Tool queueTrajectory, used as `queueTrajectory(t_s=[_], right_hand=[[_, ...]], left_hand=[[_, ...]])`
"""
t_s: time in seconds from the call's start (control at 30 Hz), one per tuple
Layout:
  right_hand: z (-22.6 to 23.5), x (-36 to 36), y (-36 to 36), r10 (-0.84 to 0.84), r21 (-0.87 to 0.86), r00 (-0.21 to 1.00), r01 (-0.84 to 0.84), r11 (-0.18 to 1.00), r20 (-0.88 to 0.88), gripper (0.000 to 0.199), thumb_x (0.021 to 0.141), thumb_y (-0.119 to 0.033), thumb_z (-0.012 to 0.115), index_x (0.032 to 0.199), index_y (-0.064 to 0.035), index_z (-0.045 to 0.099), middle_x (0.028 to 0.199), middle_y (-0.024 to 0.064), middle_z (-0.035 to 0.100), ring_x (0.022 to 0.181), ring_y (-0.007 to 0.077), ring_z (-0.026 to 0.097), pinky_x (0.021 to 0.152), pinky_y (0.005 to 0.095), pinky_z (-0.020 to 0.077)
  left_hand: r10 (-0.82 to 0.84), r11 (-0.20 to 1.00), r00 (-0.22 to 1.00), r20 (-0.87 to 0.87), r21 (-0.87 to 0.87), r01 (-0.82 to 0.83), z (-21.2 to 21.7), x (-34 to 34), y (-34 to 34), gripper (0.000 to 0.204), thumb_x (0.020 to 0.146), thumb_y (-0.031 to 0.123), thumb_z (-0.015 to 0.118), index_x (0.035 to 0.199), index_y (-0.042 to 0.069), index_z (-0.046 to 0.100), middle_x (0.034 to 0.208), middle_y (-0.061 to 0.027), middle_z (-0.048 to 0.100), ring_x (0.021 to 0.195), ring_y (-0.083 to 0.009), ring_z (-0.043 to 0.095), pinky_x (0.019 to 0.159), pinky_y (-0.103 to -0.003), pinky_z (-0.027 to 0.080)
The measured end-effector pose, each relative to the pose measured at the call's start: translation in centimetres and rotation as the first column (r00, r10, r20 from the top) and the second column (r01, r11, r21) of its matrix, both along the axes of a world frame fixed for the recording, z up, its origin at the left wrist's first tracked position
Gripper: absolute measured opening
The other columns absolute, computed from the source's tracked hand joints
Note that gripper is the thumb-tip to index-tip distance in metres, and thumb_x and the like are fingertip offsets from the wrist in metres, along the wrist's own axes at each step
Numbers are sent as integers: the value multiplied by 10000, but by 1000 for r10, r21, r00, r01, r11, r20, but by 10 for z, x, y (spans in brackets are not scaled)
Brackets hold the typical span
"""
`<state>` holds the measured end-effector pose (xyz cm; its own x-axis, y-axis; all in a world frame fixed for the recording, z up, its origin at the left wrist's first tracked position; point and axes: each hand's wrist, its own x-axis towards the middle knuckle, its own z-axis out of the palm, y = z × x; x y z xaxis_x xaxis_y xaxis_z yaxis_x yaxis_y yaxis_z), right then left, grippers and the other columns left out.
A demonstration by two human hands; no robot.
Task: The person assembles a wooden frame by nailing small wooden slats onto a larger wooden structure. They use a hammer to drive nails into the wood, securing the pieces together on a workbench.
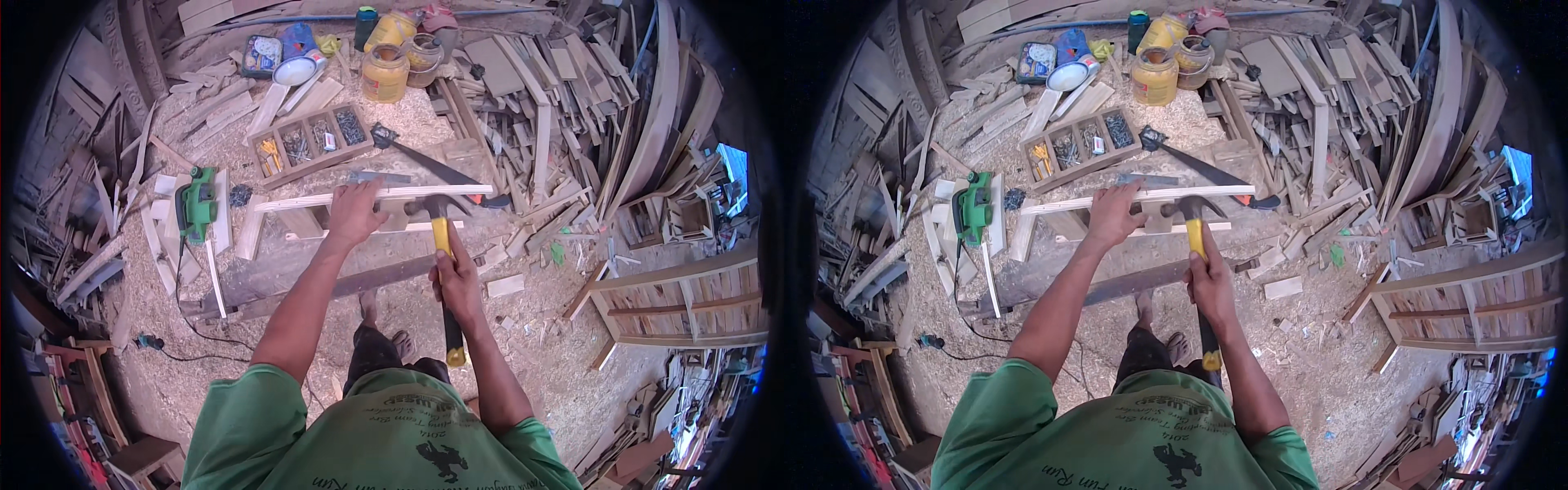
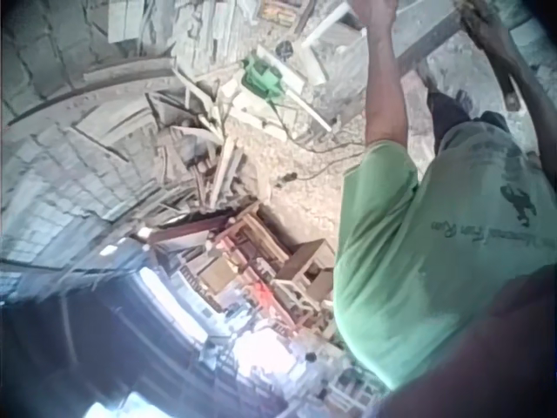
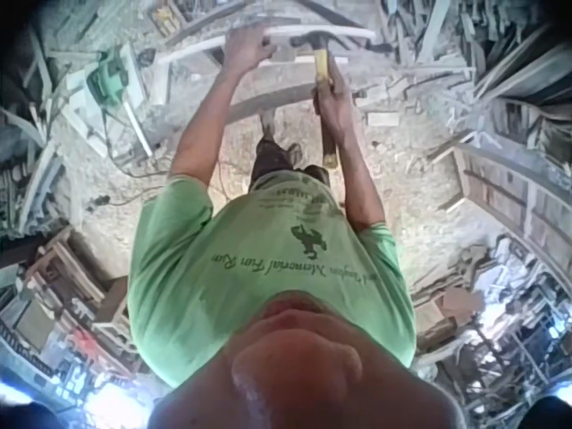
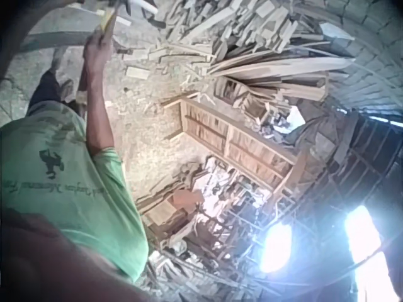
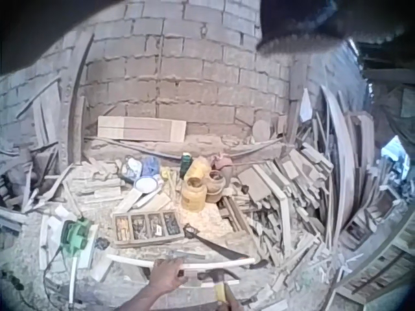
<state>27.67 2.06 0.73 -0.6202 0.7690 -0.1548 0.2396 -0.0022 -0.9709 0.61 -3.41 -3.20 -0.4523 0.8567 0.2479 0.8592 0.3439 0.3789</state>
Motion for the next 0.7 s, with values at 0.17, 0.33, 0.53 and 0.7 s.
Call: queueTrajectory(t_s=[0.17,0.33,0.53,0.7], right_hand=[[-32,7,14,-319,-600,937,177,780,-139,633,1182,-179,499,1776,-250,294,802,33,603,593,132,567,515,296,519],[-52,-15,21,-453,-686,876,229,691,-164,563,1190,-198,488,1730,-260,341,836,61,592,624,154,550,548,323,514],[-55,-27,25,-307,-677,935,111,728,-177,558,1184,-202,508,1718,-267,359,832,69,604,615,153,556,535,327,510],[-64,-41,20,-425,-663,883,196,722,-202,545,1180,-207,514,1703,-260,371,828,67,599,601,154,558,522,324,508]], left_hand=[[51,997,998,-43,62,-48,-1,5,10,517,810,330,895,1255,122,736,1168,-75,762,1177,-288,670,1036,-487,434],[59,986,996,-64,157,-48,-13,4,12,404,801,296,882,1136,130,730,1078,-61,757,1074,-296,675,996,-482,420],[73,992,996,-57,111,-66,-16,-1,13,433,816,348,863,1183,144,755,1083,-62,773,1054,-298,689,998,-480,432],[76,991,992,-103,116,-64,-16,1,14,425,818,345,864,1178,146,755,1037,-76,770,1049,-305,691,994,-478,432]])
